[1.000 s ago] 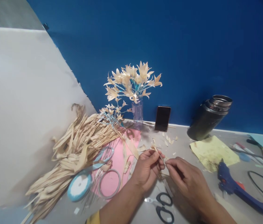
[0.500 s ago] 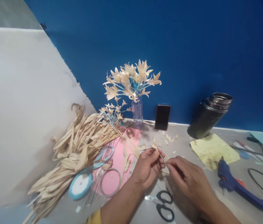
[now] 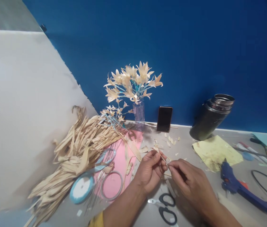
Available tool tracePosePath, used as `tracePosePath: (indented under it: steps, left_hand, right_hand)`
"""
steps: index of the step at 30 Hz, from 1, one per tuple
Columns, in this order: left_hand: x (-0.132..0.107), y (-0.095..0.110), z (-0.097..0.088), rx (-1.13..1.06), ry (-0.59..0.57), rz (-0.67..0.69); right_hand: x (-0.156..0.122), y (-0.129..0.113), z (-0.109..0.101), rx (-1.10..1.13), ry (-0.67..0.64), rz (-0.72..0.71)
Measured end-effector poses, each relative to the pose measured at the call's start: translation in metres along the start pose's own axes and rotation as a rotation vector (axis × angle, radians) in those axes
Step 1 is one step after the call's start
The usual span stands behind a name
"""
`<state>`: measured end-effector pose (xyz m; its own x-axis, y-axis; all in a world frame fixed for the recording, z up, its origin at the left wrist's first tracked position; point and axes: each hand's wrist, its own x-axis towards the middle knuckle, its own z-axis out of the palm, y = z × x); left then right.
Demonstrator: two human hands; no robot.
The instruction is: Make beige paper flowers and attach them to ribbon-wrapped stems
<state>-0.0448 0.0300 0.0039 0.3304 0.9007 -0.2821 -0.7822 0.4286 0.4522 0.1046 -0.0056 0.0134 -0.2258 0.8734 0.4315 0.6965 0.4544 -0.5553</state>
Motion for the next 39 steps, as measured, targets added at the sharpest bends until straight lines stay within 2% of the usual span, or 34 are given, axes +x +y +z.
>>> tracePosePath:
  steps: [10,16,25,35,39]
  left_hand:
    - [0.0010,-0.0019,-0.0005,0.011,-0.022,0.009]
    - [0.0016,-0.0028,-0.0006,0.004,0.003,0.010]
    - [-0.0009,-0.0029,0.0011,-0.015,0.025,-0.010]
    - [0.0003,-0.0047,-0.0001,0.072,-0.010,0.038]
    - [-0.0001,-0.0032,-0.0011,0.128,-0.039,0.048]
  right_hand:
    - [-0.0012,0.0014,0.0006,-0.002,-0.011,0.019]
    - [-0.0019,0.0033,0.0048,-0.051,0.044,-0.040]
    - [-0.0029,0.0056,0.0040,-0.031,0.037,-0.065]
    - [-0.0033,0.0064,0.0042,-0.064,0.037,-0.054]
    - [-0.0035,0.0065,0.0003,-0.044,-0.001,-0.040]
